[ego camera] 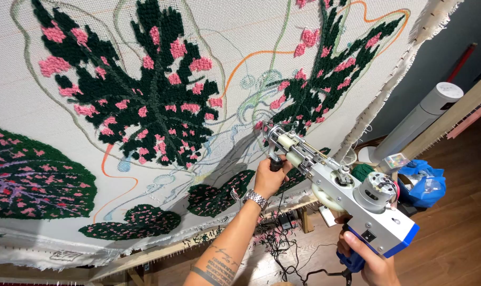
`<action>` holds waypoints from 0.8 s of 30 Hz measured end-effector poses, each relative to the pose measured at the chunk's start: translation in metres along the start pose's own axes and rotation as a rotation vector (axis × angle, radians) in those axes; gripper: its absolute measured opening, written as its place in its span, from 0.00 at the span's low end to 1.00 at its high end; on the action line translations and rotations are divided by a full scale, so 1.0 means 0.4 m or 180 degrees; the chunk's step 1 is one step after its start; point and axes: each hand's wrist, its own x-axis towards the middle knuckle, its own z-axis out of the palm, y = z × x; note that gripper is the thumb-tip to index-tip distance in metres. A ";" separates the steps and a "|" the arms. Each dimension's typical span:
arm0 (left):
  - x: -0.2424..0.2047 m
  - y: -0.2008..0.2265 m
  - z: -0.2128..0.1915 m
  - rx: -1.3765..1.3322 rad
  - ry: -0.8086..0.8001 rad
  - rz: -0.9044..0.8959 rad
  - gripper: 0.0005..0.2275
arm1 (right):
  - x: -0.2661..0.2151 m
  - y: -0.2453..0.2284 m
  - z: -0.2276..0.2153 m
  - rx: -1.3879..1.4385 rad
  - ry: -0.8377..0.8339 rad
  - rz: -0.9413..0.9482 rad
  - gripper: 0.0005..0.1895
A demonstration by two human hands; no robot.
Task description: Using a tufting gun to create a leaf pattern on a rug frame.
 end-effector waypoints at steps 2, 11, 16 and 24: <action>0.012 -0.010 -0.004 -0.0020 -0.0004 0.0012 0.15 | 0.009 0.009 -0.004 0.0014 -0.0036 0.0022 0.21; 0.046 -0.039 -0.019 -0.0183 -0.0004 -0.0051 0.14 | 0.021 0.003 0.025 -0.0070 -0.0068 0.0005 0.19; 0.069 -0.010 -0.038 -0.0024 0.0012 0.0070 0.12 | 0.034 0.011 0.058 -0.0520 -0.0085 -0.0216 0.13; 0.117 -0.029 -0.070 0.0252 -0.0097 0.0056 0.10 | 0.058 0.052 0.080 -0.0789 0.0052 -0.0214 0.08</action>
